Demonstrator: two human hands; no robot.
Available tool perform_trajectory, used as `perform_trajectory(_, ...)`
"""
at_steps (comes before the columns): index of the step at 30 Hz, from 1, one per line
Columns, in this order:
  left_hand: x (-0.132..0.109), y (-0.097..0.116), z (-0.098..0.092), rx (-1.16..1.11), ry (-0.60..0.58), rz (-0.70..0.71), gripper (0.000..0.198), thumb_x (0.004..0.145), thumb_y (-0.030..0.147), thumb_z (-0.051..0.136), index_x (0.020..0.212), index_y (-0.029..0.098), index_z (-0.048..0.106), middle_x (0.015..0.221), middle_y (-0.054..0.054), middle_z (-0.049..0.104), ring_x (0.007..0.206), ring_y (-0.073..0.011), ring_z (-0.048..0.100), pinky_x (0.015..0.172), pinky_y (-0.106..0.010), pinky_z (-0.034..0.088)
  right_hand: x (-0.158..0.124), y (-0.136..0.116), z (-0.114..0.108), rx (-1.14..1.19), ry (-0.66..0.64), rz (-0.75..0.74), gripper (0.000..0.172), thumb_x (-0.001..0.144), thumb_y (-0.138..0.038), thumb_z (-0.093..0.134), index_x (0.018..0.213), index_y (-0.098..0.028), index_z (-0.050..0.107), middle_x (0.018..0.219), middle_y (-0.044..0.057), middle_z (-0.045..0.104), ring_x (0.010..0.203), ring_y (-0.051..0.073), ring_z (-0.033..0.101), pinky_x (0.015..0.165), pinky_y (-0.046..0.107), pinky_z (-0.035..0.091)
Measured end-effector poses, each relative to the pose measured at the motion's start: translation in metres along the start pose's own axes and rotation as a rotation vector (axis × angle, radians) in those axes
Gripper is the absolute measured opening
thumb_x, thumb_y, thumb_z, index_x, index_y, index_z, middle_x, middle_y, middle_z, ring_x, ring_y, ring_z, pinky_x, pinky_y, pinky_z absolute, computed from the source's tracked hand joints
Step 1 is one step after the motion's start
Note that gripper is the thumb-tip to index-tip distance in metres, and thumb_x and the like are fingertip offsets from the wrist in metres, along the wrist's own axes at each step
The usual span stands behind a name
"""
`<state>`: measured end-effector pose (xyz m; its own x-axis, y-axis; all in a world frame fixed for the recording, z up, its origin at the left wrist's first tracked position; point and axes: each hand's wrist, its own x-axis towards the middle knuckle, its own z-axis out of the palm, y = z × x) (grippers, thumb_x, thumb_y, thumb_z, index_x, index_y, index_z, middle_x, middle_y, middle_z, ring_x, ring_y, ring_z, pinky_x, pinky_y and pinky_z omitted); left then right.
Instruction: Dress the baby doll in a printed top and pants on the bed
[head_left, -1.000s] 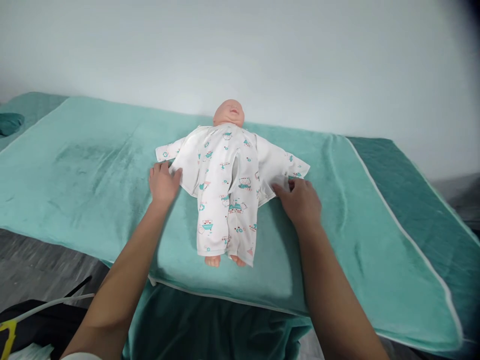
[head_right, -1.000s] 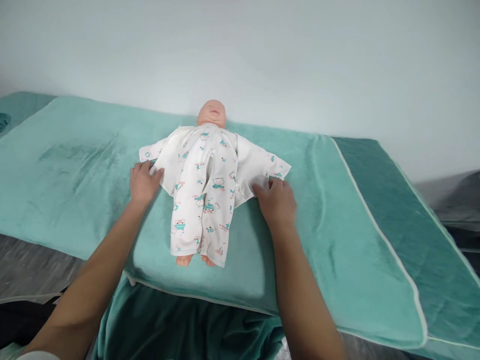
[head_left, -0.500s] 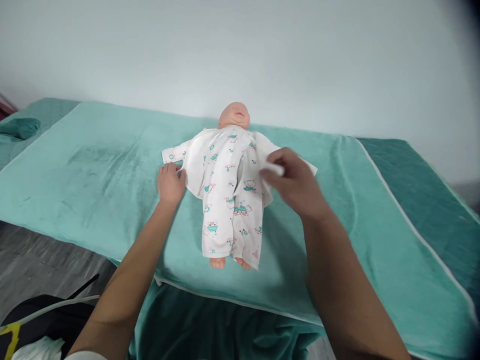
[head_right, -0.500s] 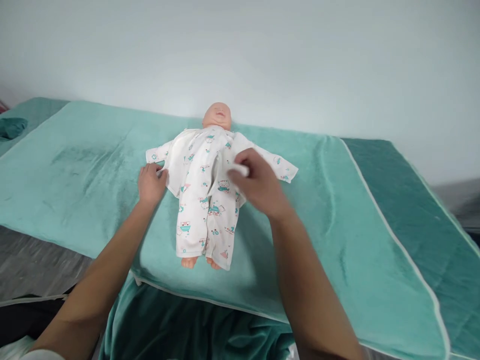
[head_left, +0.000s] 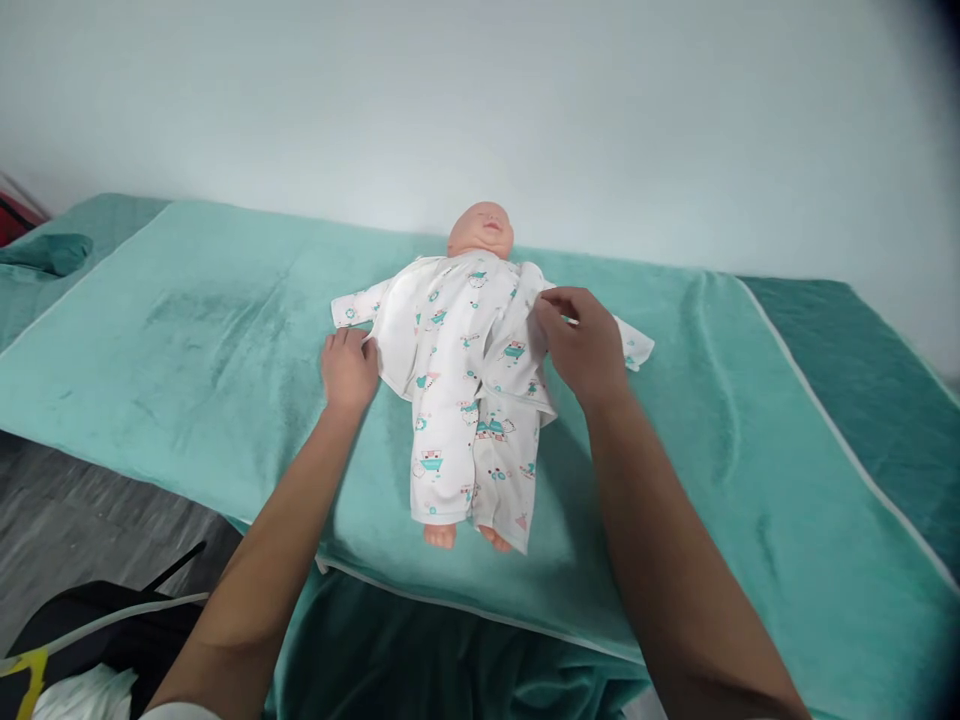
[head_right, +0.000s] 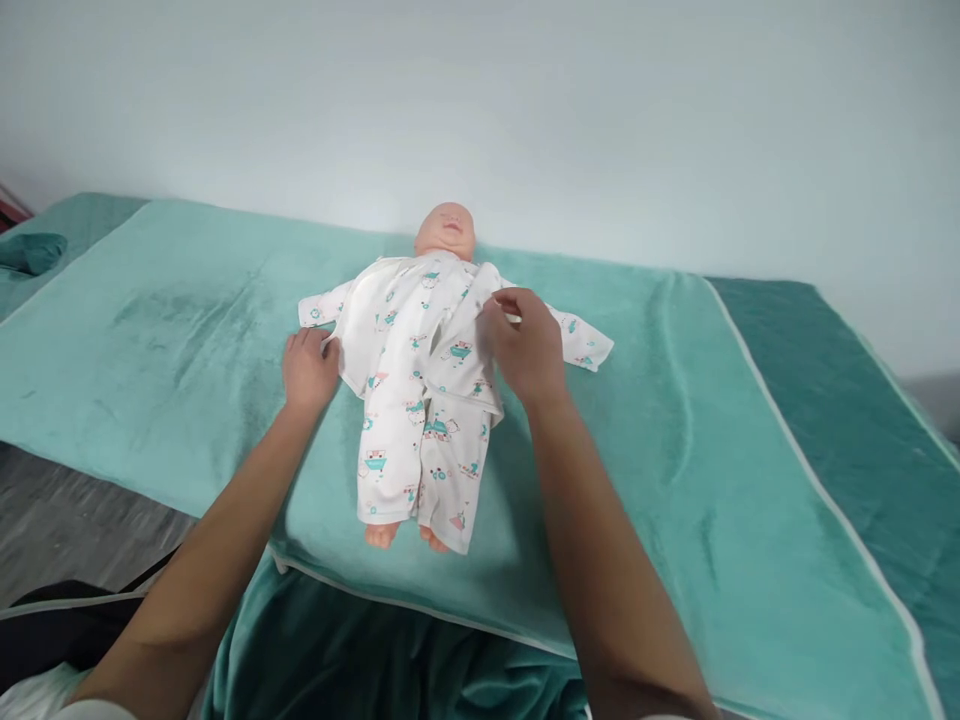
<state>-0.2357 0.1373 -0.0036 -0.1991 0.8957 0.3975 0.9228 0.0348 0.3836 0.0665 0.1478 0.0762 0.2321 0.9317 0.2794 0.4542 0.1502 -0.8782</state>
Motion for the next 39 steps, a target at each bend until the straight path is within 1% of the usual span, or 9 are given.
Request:
perform_trajectory(5, 0.0, -0.001, 0.001, -0.005, 0.007, 0.007, 0.022, 0.1, 0.025, 0.05, 0.105, 0.017, 0.07, 0.111, -0.015, 0.071, 0.109, -0.0317, 0.062, 0.099, -0.045, 0.045, 0.014, 0.0, 0.025, 0.224, -0.091, -0.03, 0.033, 0.09, -0.032, 0.061, 0.122, -0.029, 0.065, 0.112, 0.004, 0.075, 0.106, 0.022, 0.072, 0.093, 0.042, 0.059)
perform_trajectory(10, -0.002, -0.002, 0.001, -0.034, 0.041, 0.025, 0.02, 0.1, 0.026, 0.051, 0.099, 0.018, 0.068, 0.104, -0.014, 0.071, 0.102, -0.0312, 0.062, 0.094, -0.044, 0.046, 0.029, -0.034, 0.041, 0.275, -0.193, -0.18, 0.017, 0.091, -0.031, 0.063, 0.106, -0.027, 0.071, 0.109, 0.002, 0.077, 0.11, 0.022, 0.072, 0.103, 0.047, 0.057)
perform_trajectory(15, -0.007, 0.002, -0.001, -0.227, 0.111, 0.073, 0.023, 0.103, 0.034, 0.048, 0.101, 0.02, 0.067, 0.093, -0.01, 0.071, 0.094, -0.0267, 0.065, 0.085, -0.039, 0.048, 0.043, -0.036, 0.059, 0.219, -0.184, -0.245, 0.013, 0.09, -0.024, 0.062, 0.099, -0.026, 0.069, 0.104, 0.001, 0.076, 0.103, 0.021, 0.072, 0.101, 0.046, 0.057)
perform_trajectory(18, -0.011, 0.017, -0.01, -0.432, 0.163, 0.138, 0.029, 0.106, 0.041, 0.047, 0.102, 0.02, 0.067, 0.096, -0.008, 0.073, 0.092, -0.0222, 0.067, 0.082, -0.035, 0.051, 0.039, -0.029, 0.062, 0.109, -0.18, -0.295, 0.018, 0.088, -0.02, 0.059, 0.102, -0.025, 0.07, 0.111, 0.003, 0.077, 0.109, 0.023, 0.071, 0.104, 0.048, 0.055)
perform_trajectory(21, -0.016, 0.048, -0.024, -0.612, 0.227, 0.213, 0.028, 0.108, 0.039, 0.048, 0.104, 0.021, 0.069, 0.097, -0.005, 0.074, 0.089, -0.0174, 0.068, 0.081, -0.031, 0.053, 0.033, -0.022, 0.061, 0.051, -0.181, -0.352, 0.024, 0.088, -0.02, 0.058, 0.108, -0.025, 0.069, 0.119, 0.004, 0.076, 0.117, 0.025, 0.069, 0.108, 0.05, 0.053)
perform_trajectory(25, -0.023, 0.096, -0.043, -0.584, 0.249, 0.484, 0.022, 0.107, 0.032, 0.051, 0.104, 0.021, 0.07, 0.09, -0.003, 0.073, 0.084, -0.0159, 0.067, 0.077, -0.03, 0.054, 0.033, -0.015, 0.058, -0.035, -0.176, -0.471, 0.042, 0.087, -0.015, 0.053, 0.126, -0.027, 0.063, 0.134, 0.007, 0.07, 0.126, 0.026, 0.065, 0.109, 0.05, 0.052)
perform_trajectory(28, -0.029, 0.118, -0.048, -0.484, 0.236, 0.641, 0.022, 0.107, 0.028, 0.051, 0.102, 0.02, 0.07, 0.084, -0.004, 0.07, 0.08, -0.0156, 0.065, 0.072, -0.028, 0.052, 0.034, -0.013, 0.057, -0.15, -0.183, -0.613, 0.047, 0.09, -0.011, 0.049, 0.133, -0.027, 0.061, 0.141, 0.009, 0.066, 0.136, 0.027, 0.058, 0.115, 0.05, 0.047)
perform_trajectory(33, -0.037, 0.123, -0.046, -0.484, 0.192, 0.663, 0.021, 0.107, 0.025, 0.051, 0.101, 0.017, 0.07, 0.079, -0.003, 0.064, 0.074, -0.0144, 0.06, 0.068, -0.027, 0.049, 0.036, -0.014, 0.061, -0.281, -0.17, -0.637, 0.038, 0.096, -0.011, 0.043, 0.117, -0.027, 0.071, 0.132, 0.008, 0.069, 0.13, 0.028, 0.058, 0.115, 0.051, 0.045)
perform_trajectory(39, -0.044, 0.122, -0.043, -0.52, 0.054, 0.615, 0.027, 0.108, 0.03, 0.048, 0.102, 0.02, 0.072, 0.08, -0.005, 0.067, 0.076, -0.0163, 0.061, 0.07, -0.029, 0.05, 0.048, -0.018, 0.062, -0.203, -0.174, -0.546, 0.029, 0.097, -0.014, 0.048, 0.098, -0.029, 0.074, 0.113, 0.006, 0.07, 0.119, 0.03, 0.057, 0.111, 0.053, 0.045)
